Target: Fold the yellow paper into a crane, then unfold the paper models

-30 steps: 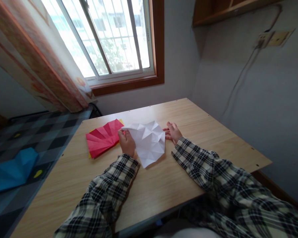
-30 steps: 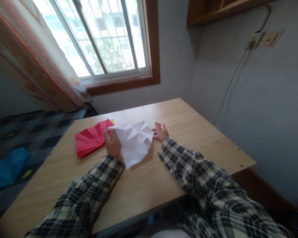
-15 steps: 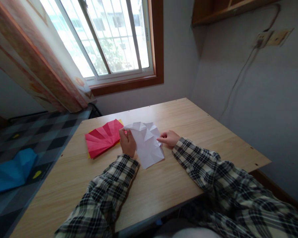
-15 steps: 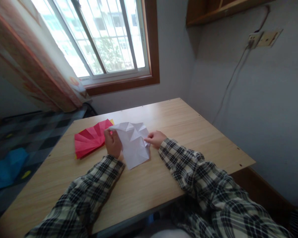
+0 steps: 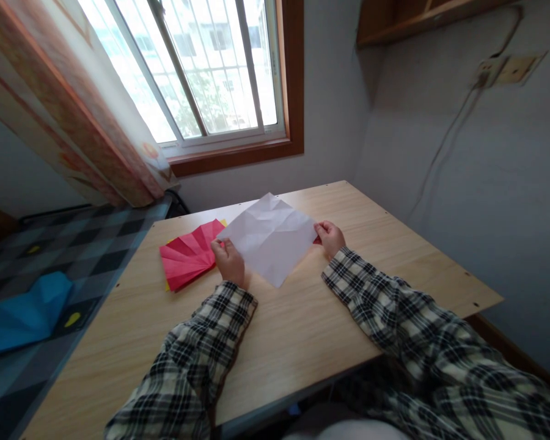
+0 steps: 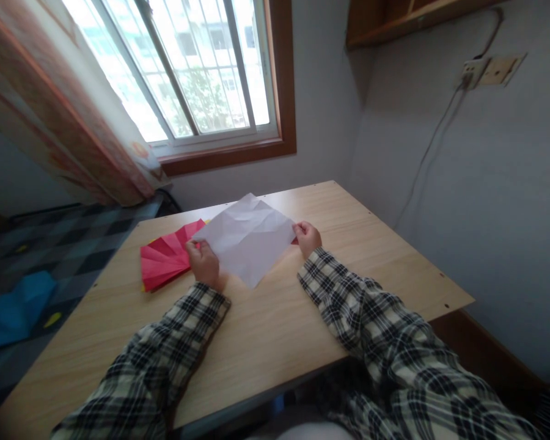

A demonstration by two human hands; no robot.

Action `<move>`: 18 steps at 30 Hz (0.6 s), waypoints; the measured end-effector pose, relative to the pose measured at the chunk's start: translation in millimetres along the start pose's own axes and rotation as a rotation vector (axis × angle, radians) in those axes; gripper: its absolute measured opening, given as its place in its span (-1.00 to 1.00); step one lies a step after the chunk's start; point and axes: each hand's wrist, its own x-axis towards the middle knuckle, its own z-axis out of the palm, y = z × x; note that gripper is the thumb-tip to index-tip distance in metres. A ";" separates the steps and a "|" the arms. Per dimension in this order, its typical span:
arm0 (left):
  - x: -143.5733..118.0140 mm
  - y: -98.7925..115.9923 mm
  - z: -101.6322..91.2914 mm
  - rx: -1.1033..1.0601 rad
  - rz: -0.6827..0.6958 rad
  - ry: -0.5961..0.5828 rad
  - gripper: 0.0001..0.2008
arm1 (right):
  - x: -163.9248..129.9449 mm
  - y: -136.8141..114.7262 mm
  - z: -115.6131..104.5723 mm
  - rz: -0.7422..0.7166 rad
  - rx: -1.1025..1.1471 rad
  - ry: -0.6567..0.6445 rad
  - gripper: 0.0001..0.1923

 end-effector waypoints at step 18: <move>-9.6 5.1 0.9 0.103 0.345 -0.312 -0.55 | 28.5 -17.8 -44.5 0.134 0.051 -0.161 -0.69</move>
